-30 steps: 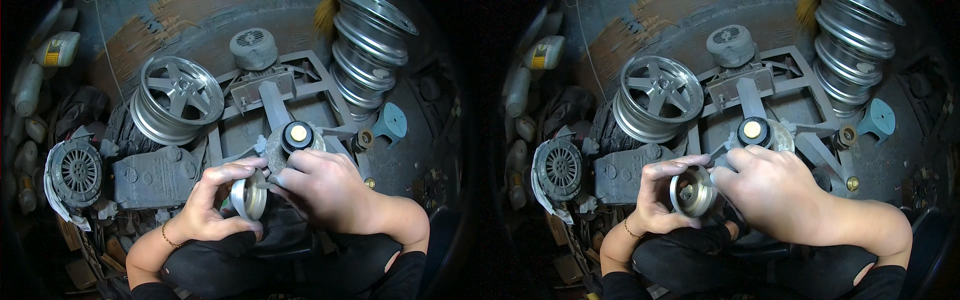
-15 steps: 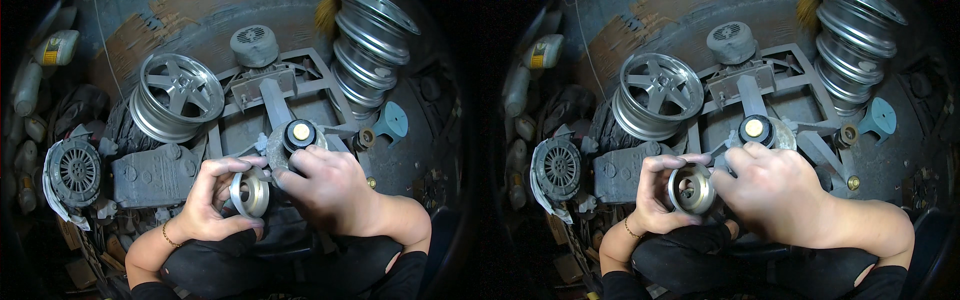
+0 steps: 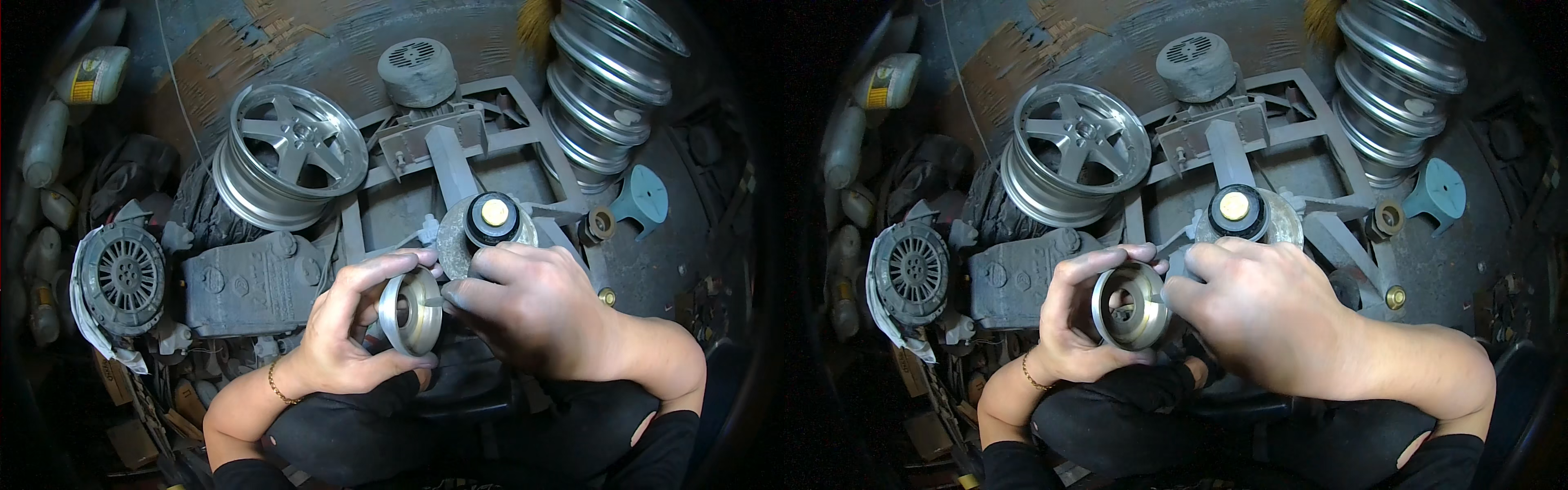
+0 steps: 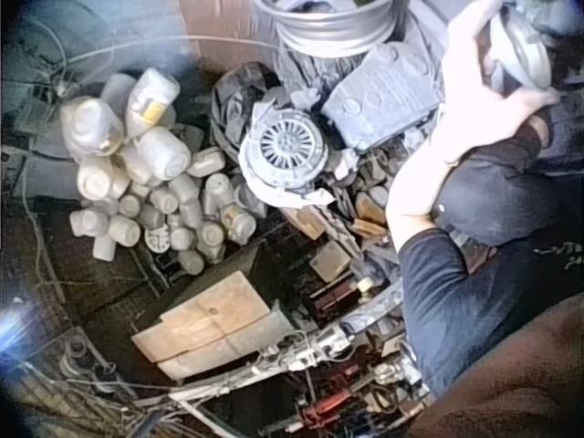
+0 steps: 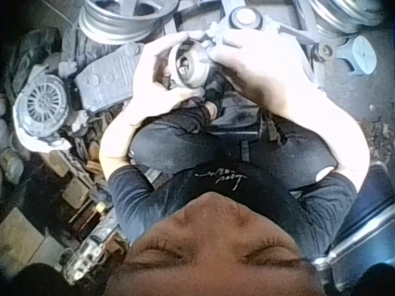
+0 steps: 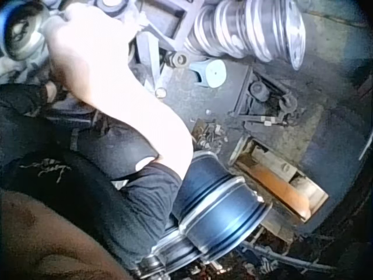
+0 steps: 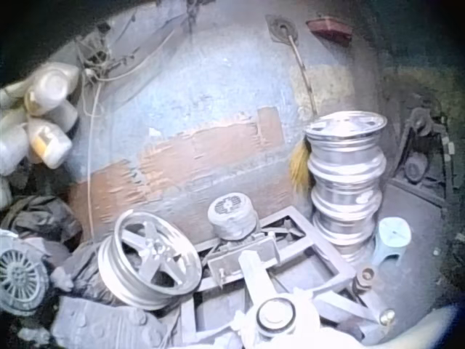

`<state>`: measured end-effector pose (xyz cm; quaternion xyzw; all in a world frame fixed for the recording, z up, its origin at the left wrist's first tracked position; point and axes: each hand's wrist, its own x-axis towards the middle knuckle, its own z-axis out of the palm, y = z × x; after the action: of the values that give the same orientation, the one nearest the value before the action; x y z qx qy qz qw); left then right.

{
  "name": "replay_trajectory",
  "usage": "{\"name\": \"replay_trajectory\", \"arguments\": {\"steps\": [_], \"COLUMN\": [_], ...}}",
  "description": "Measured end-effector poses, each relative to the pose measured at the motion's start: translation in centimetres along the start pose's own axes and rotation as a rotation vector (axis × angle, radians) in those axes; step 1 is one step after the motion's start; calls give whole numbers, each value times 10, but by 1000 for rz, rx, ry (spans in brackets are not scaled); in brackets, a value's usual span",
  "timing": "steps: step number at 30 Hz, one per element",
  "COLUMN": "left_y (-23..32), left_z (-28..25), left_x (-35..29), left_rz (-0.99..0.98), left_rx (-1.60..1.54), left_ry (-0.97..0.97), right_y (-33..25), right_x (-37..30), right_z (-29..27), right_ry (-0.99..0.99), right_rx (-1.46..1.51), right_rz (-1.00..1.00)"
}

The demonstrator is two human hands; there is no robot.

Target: The person grinds a small cylindrical metal part on a bench grinder, repeatedly rotating it to smooth the surface. They then apply sandpaper to the part and later use a roll of tape to wrap around the same part while it spins on the grinder.

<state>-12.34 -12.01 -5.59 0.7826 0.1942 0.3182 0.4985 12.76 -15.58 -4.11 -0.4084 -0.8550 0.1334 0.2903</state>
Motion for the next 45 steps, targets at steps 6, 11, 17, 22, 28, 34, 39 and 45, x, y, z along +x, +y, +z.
{"name": "replay_trajectory", "arguments": {"steps": [6,11,17,22,28,34,39,45], "left_y": [-4,-5,-4,-4,-5,-8,-6,-4], "left_z": [1,3,4,4,3,7,3,0], "left_x": [3,4,3,5,7,4,6,2], "left_rz": [107,178,251,343,355,221,137,-77], "left_rx": [97,162,322,397,451,152,-27,5], "left_ry": [4,27,57,51,32,40,-41,-29], "right_y": [6,5,6,4,7,2,2,-4], "right_x": [-2,-2,-2,0,1,3,-4,-4], "right_z": [-3,-3,4,5,7,4,7,2], "right_ry": [-123,-129,-118,-118,-101,-18,78,-20], "right_rx": [138,224,332,452,541,408,221,-8], "right_rz": [48,57,56,89,82,98,80,91]}}
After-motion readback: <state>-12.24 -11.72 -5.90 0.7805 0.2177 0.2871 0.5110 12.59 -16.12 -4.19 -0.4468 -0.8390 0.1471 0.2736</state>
